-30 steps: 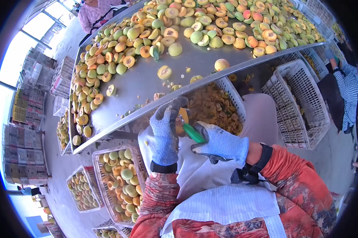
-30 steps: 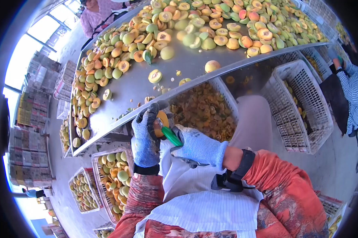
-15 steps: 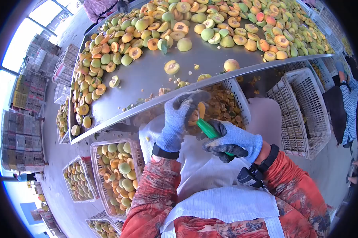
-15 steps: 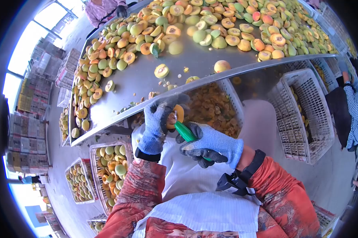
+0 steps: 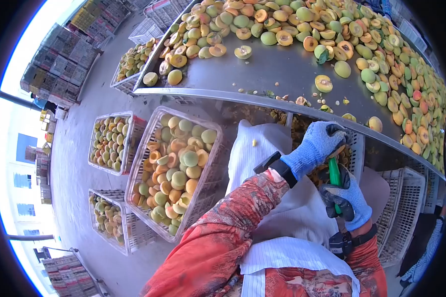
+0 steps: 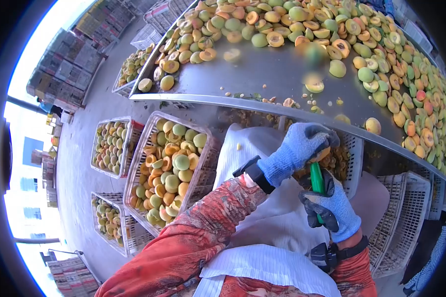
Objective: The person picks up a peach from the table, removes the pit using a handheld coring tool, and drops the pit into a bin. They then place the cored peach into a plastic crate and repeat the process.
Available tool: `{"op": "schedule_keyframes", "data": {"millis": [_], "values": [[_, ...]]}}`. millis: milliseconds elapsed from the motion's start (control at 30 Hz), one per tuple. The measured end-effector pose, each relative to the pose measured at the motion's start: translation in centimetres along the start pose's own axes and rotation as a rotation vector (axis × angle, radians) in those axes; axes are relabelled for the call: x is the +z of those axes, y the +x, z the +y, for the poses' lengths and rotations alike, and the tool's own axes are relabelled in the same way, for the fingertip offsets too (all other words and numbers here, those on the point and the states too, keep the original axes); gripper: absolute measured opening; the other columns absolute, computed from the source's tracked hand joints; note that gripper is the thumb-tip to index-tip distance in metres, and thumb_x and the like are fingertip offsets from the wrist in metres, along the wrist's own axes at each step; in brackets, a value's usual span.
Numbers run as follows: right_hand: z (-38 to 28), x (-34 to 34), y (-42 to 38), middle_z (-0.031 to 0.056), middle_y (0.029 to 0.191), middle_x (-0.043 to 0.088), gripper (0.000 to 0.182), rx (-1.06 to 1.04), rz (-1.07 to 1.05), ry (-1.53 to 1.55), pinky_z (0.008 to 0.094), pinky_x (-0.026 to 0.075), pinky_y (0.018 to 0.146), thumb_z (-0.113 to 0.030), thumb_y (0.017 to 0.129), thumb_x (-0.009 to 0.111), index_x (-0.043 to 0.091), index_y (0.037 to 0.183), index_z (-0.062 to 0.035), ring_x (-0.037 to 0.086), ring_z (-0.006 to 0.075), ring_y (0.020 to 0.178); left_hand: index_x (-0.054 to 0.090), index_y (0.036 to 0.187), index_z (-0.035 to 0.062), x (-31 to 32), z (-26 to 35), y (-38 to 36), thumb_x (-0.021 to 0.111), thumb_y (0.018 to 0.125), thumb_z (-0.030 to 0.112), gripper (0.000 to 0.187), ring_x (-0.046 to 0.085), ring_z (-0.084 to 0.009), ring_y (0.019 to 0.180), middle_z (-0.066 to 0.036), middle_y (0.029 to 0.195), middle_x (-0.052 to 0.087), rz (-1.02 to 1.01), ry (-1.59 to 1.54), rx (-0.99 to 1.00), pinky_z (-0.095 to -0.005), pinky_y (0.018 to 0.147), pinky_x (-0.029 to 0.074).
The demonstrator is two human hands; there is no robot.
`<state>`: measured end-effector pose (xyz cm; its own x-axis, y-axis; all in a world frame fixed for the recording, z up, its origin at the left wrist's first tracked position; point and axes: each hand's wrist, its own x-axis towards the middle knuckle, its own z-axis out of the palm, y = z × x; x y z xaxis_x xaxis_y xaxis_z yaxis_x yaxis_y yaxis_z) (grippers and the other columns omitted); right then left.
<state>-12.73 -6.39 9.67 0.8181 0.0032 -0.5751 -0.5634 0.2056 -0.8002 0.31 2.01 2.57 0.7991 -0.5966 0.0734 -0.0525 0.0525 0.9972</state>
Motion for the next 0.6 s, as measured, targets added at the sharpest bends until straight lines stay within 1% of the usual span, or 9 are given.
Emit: {"op": "schedule_keyframes", "data": {"millis": [133, 233, 267, 333, 400, 467, 500, 533, 600], "values": [[0.5, 0.5, 1.8, 0.0012, 0.063, 0.051, 0.036, -0.035, -0.013, 0.071, 0.0206, 0.037, 0.037, -0.006, 0.07, 0.068, 0.052, 0.102, -0.0013, 0.046, 0.0081, 0.042, 0.062, 0.096, -0.0027, -1.7, -2.4, 0.3, 0.056, 0.077, 0.016, 0.027, 0.06, -0.0161, 0.079, -0.011, 0.088, 0.065, -0.104, -0.281, 0.126, -0.028, 0.072, 0.049], [-1.3, -0.1, 1.9, 0.0017, 0.063, 0.052, 0.039, 0.007, -0.138, 0.091, 0.0222, 0.036, 0.035, -0.008, 0.069, 0.068, 0.052, 0.104, -0.0007, 0.045, 0.0087, 0.04, 0.056, 0.104, -0.0037, -3.6, 0.7, -0.8, 0.064, 0.079, 0.028, 0.041, 0.06, -0.0189, 0.081, -0.012, 0.096, 0.062, -0.188, -0.657, -0.14, -0.0293, 0.076, 0.05], [-0.8, -0.5, 2.3, 0.0014, 0.061, 0.05, 0.041, -0.013, -0.142, 0.162, 0.0229, 0.035, 0.034, -0.011, 0.068, 0.069, 0.052, 0.105, -0.0006, 0.044, 0.009, 0.04, 0.054, 0.108, -0.0025, -3.8, 0.1, -0.6, 0.063, 0.08, 0.024, 0.04, 0.061, -0.0208, 0.084, -0.012, 0.098, 0.06, -0.147, -0.351, 0.173, -0.0313, 0.078, 0.051], [-0.2, -1.7, 2.4, 0.0028, 0.064, 0.052, 0.045, 0.0, -0.328, 0.312, 0.0233, 0.036, 0.035, -0.012, 0.066, 0.071, 0.053, 0.106, -0.0008, 0.045, 0.0098, 0.04, 0.05, 0.115, 0.0008, -4.4, -1.0, -0.8, 0.061, 0.083, 0.018, 0.038, 0.062, -0.0256, 0.089, -0.012, 0.108, 0.057, 0.049, -1.063, -0.262, -0.0356, 0.079, 0.052], [0.1, -2.6, 2.6, 0.0031, 0.065, 0.054, 0.044, -0.036, -0.424, 0.397, 0.0238, 0.037, 0.035, -0.015, 0.068, 0.071, 0.054, 0.106, -0.0005, 0.048, 0.0112, 0.042, 0.05, 0.115, 0.0002, -6.6, -0.4, -1.5, 0.056, 0.086, 0.026, 0.039, 0.063, -0.0261, 0.088, -0.012, 0.105, 0.059, 0.195, -0.949, -0.197, -0.0365, 0.072, 0.054], [1.6, -3.6, 4.3, 0.0049, 0.064, 0.055, 0.041, -0.037, 0.02, 0.015, 0.0248, 0.041, 0.04, -0.016, 0.071, 0.07, 0.054, 0.106, -0.0011, 0.052, 0.013, 0.046, 0.05, 0.116, -0.0013, -9.3, -2.8, -1.7, 0.051, 0.088, 0.034, 0.045, 0.063, -0.0259, 0.086, -0.013, 0.102, 0.06, 0.33, -0.548, -0.143, -0.0348, 0.06, 0.054], [4.0, -5.1, 5.3, 0.0055, 0.063, 0.055, 0.038, -0.238, 0.308, -0.715, 0.0249, 0.043, 0.043, -0.015, 0.072, 0.07, 0.054, 0.103, -0.0019, 0.053, 0.0129, 0.049, 0.05, 0.116, -0.0031, -11.5, 0.6, -2.8, 0.048, 0.088, 0.038, 0.05, 0.063, -0.0278, 0.084, -0.014, 0.102, 0.061, 0.179, -1.115, -0.303, -0.0328, 0.05, 0.052], [6.4, -6.4, 6.0, 0.0061, 0.062, 0.054, 0.035, -0.463, 0.589, -1.437, 0.025, 0.044, 0.046, -0.015, 0.073, 0.07, 0.054, 0.101, -0.0026, 0.054, 0.0128, 0.052, 0.046, 0.119, 0.0031, -14.6, -1.0, -4.2, 0.065, 0.079, 0.017, 0.046, 0.058, -0.0267, 0.099, -0.014, 0.116, 0.054, 0.11, -1.357, -0.289, -0.04, 0.079, 0.053], [5.9, -6.4, 5.9, 0.0072, 0.061, 0.053, 0.032, -0.15, 0.457, -0.783, 0.0277, 0.046, 0.051, -0.013, 0.072, 0.07, 0.052, 0.097, -0.0037, 0.055, 0.0143, 0.055, 0.048, 0.116, 0.0013, -18.8, -0.4, -7.3, 0.064, 0.08, 0.02, 0.044, 0.058, -0.0258, 0.099, -0.015, 0.116, 0.055, 0.38, -0.798, -0.179, -0.0394, 0.079, 0.053]]}}
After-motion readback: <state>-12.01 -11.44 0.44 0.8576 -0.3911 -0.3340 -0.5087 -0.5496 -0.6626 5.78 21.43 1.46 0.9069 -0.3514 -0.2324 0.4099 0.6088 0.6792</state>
